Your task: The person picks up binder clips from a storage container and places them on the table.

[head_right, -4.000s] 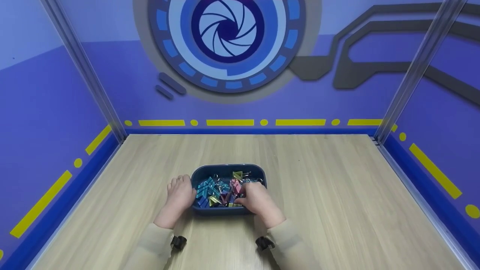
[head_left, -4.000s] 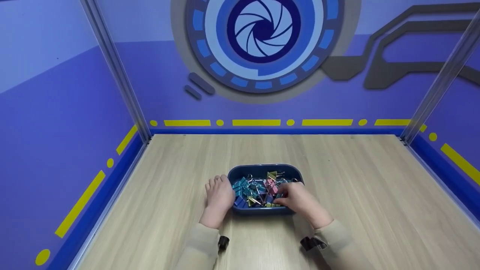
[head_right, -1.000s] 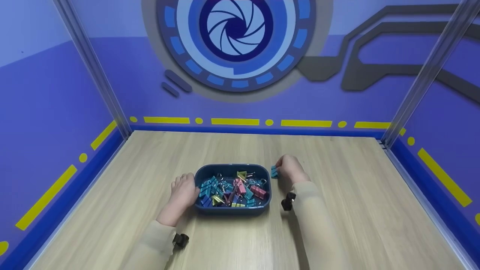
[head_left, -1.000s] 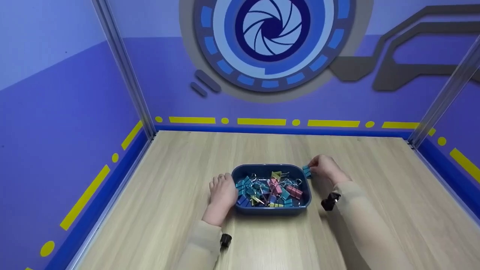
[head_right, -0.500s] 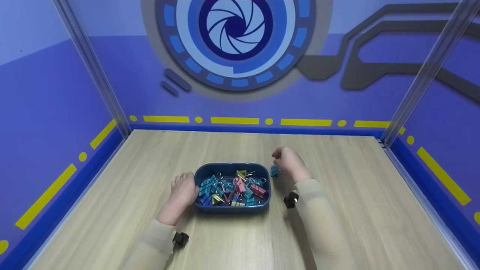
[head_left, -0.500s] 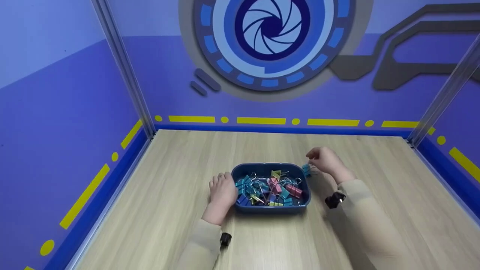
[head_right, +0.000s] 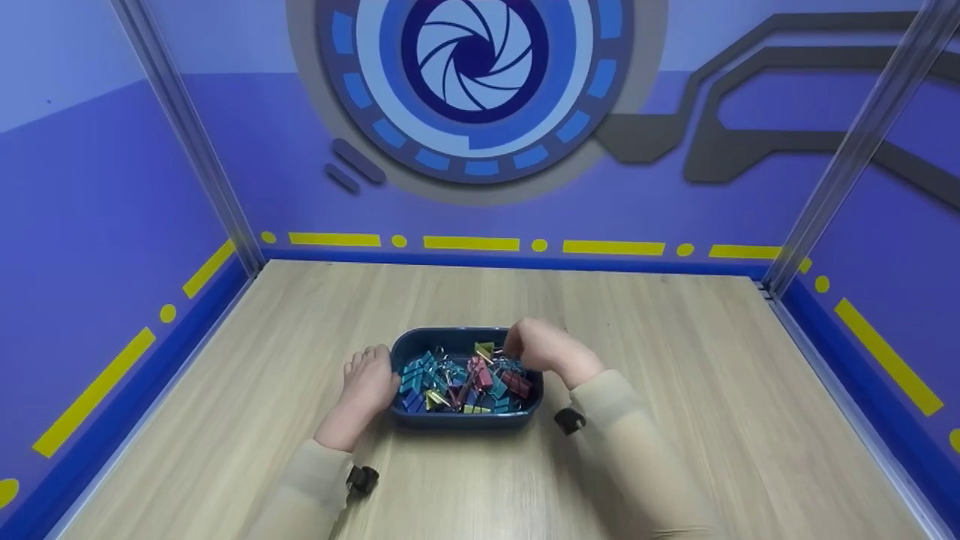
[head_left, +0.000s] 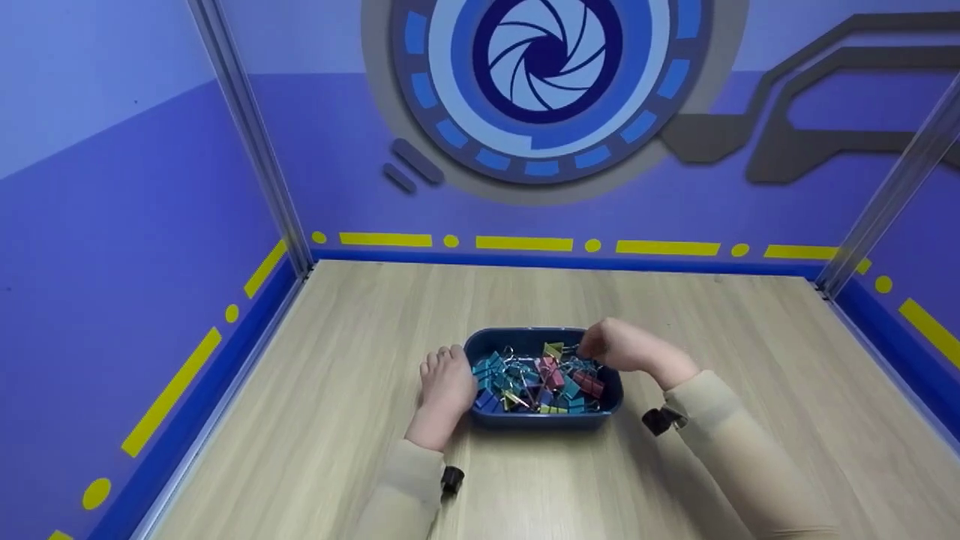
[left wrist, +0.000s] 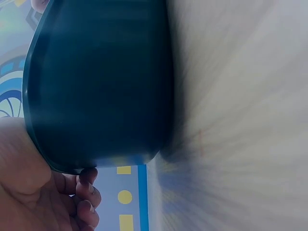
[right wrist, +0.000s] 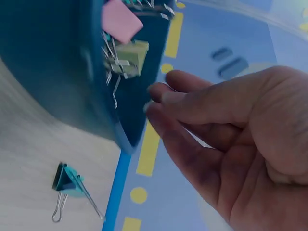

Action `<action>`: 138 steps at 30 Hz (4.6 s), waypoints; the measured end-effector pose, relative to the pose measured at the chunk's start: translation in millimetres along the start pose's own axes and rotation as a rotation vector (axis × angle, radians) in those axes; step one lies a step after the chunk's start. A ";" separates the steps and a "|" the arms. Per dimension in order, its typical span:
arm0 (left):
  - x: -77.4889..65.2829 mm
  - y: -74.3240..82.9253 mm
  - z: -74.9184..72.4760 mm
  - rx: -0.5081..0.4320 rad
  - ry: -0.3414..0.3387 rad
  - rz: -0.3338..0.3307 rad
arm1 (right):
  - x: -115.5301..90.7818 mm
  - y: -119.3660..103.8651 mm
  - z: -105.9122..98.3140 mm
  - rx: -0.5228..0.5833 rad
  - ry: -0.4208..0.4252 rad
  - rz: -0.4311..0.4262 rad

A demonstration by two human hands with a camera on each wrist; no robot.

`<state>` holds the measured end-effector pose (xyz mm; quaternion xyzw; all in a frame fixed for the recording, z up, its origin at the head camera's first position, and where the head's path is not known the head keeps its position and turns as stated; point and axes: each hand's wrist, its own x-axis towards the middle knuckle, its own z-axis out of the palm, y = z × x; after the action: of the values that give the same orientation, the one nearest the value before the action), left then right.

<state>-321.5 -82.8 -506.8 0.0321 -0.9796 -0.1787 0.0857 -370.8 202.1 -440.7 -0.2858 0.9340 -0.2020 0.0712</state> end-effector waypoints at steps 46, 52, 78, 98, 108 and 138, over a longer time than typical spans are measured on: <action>-3.0 -2.4 0.6 -0.003 0.081 0.060 | -11.6 7.9 13.1 0.104 -0.041 -0.077; -3.1 -2.2 0.2 -0.007 0.055 0.049 | -14.3 22.1 12.5 0.299 -0.007 -0.031; -1.5 -1.7 0.2 -0.022 0.034 0.022 | -29.3 57.2 -2.6 0.640 0.255 0.138; -1.2 -1.2 1.4 -0.014 0.029 0.018 | -55.8 132.3 -24.7 0.443 0.336 0.313; -1.0 -1.5 1.0 -0.026 0.016 0.007 | -49.4 149.9 -9.9 0.371 0.263 0.406; -1.5 -1.6 0.3 -0.028 0.018 0.011 | -34.4 135.6 -1.3 0.317 0.316 0.411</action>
<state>-320.1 -84.1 -507.9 0.0269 -0.9764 -0.1916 0.0957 -411.2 324.3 -495.6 -0.0411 0.9287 -0.3684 0.0079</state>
